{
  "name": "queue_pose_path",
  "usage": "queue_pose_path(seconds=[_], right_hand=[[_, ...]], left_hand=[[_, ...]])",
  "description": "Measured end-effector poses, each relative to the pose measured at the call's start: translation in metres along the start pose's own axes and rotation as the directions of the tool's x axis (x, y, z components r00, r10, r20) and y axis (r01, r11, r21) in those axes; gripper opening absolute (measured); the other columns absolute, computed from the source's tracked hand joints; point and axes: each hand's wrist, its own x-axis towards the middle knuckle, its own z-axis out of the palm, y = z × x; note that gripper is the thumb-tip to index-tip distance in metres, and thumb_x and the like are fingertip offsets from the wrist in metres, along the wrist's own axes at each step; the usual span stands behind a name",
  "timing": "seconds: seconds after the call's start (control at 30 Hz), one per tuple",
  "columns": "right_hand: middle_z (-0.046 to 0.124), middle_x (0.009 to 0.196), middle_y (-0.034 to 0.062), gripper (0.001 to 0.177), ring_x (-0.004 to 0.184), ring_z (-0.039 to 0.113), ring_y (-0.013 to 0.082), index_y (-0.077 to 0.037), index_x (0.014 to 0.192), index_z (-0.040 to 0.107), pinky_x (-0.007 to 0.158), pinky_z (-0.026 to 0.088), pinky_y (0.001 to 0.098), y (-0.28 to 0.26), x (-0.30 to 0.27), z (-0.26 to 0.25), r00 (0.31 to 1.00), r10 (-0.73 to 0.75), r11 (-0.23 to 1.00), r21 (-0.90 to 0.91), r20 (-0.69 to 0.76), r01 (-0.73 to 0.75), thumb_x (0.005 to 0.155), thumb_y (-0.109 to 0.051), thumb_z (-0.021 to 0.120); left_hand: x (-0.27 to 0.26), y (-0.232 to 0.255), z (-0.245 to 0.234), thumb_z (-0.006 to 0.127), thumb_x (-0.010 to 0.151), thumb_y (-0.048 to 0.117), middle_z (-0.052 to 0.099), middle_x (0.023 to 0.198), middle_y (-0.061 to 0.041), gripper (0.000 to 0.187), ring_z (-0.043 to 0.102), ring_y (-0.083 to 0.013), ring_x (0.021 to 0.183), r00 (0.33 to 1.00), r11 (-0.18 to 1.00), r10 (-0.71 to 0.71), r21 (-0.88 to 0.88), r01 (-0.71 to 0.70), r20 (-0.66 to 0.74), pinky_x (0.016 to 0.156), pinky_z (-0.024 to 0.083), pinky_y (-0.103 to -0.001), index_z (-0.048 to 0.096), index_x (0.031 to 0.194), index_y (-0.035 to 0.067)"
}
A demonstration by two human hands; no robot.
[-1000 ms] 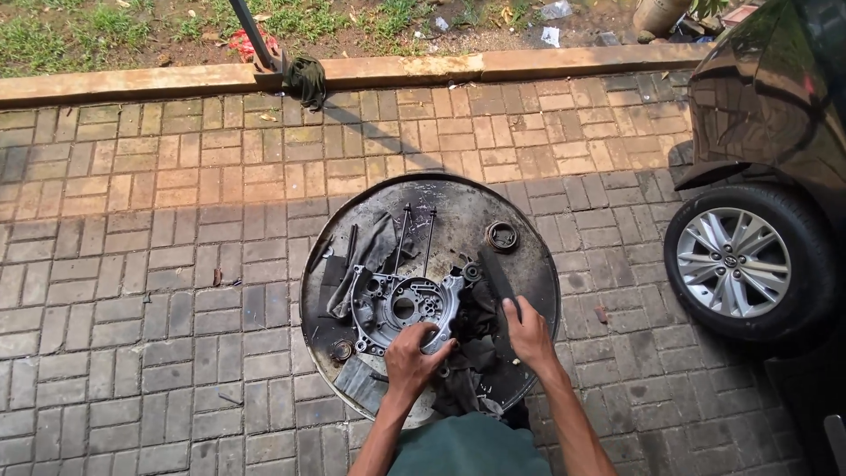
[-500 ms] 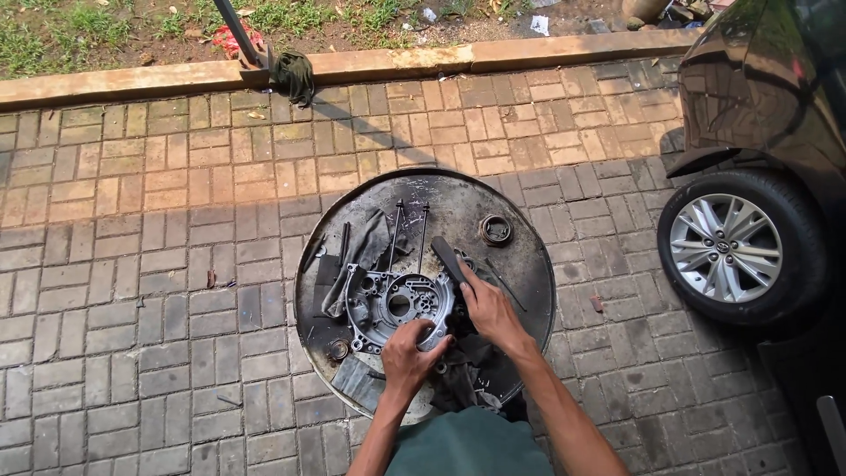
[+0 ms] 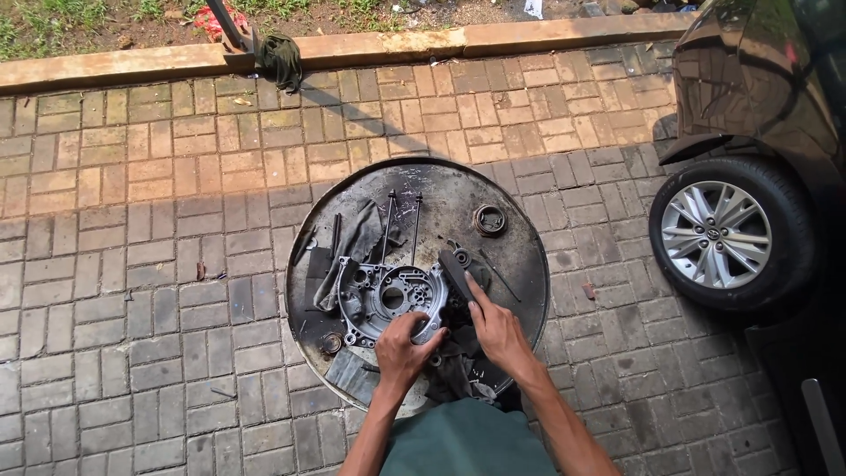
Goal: The person uses a scraper to clean a metallic mechanical part resting on a large metal drum. They repeatedly scrape the surface of the part to remove residue while holding it steady with their other hand. The person occasionally rotates the part to access different areas during the cleaning process.
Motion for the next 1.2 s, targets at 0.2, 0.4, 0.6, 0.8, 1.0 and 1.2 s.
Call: queue_pose_path(seconds=[0.2,0.4,0.6,0.8,1.0,1.2], right_hand=[[0.053,0.059,0.0067,0.058,0.05,0.053,0.0216,-0.031,0.166,0.024,0.056,0.052,0.0467,-0.013,0.059,-0.009,1.0,-0.001,0.999,0.049,0.008,0.001,0.108,-0.038,0.029],[0.037,0.054,0.0005,0.06,0.044,0.036,0.0151,-0.034,0.166,0.022,0.047,0.038,0.0388,0.02,0.034,0.0,1.0,-0.026,0.999,0.028,-0.01,0.026,0.107,-0.042,0.029],[0.039,0.062,0.0062,0.058,0.054,0.036,0.0198,-0.036,0.164,0.028,0.057,0.03,0.0377,0.011,-0.032,0.0,1.0,0.012,0.995,0.098,-0.013,-0.011,0.106,-0.035,0.036],[0.073,0.093,0.0276,0.055,0.074,0.071,0.0464,-0.031,0.163,0.034,0.06,0.051,0.0536,0.027,0.018,0.016,0.992,-0.091,0.988,0.114,-0.084,0.1,0.108,-0.034,0.033],[0.072,0.09,0.0292,0.051,0.067,0.067,0.0407,-0.022,0.161,0.039,0.054,0.046,0.0492,0.012,0.06,0.002,0.971,-0.208,0.97,0.101,-0.115,0.22,0.111,-0.03,0.031],[0.074,0.097,0.0276,0.055,0.077,0.071,0.0505,-0.033,0.162,0.036,0.06,0.05,0.0571,0.009,-0.005,0.001,0.997,-0.064,0.99,0.123,-0.044,0.069,0.107,-0.034,0.034]], left_hand=[[0.0,0.004,-0.004,0.075,0.086,0.058,0.078,0.097,0.0,0.042,0.074,-0.0162,0.085,0.999,1.0,-0.027,-0.011,0.027,0.023,0.065,0.058,-0.032,0.073,0.099,0.018],[0.001,0.006,-0.005,0.077,0.085,0.056,0.078,0.097,-0.001,0.042,0.075,-0.0171,0.085,0.999,0.999,-0.032,-0.016,0.032,0.02,0.068,0.059,-0.033,0.073,0.1,0.017],[-0.001,-0.003,0.005,0.077,0.084,0.058,0.078,0.098,-0.002,0.044,0.075,-0.0156,0.085,1.0,1.0,-0.011,0.003,0.011,0.018,0.067,0.06,-0.032,0.072,0.102,0.019],[0.005,0.003,-0.006,0.087,0.077,0.051,0.077,0.089,-0.004,0.039,0.075,-0.0275,0.085,0.976,0.954,-0.185,-0.215,0.206,0.116,0.075,0.057,-0.04,0.075,0.096,0.019],[0.004,0.003,-0.005,0.087,0.076,0.051,0.077,0.087,-0.004,0.039,0.075,-0.0277,0.084,0.976,0.956,-0.189,-0.208,0.208,0.11,0.074,0.057,-0.04,0.075,0.096,0.02],[0.006,0.008,-0.011,0.09,0.075,0.046,0.077,0.086,-0.004,0.036,0.074,-0.0278,0.082,0.987,0.961,-0.149,-0.226,0.158,0.058,0.073,0.057,-0.04,0.074,0.093,0.019]])
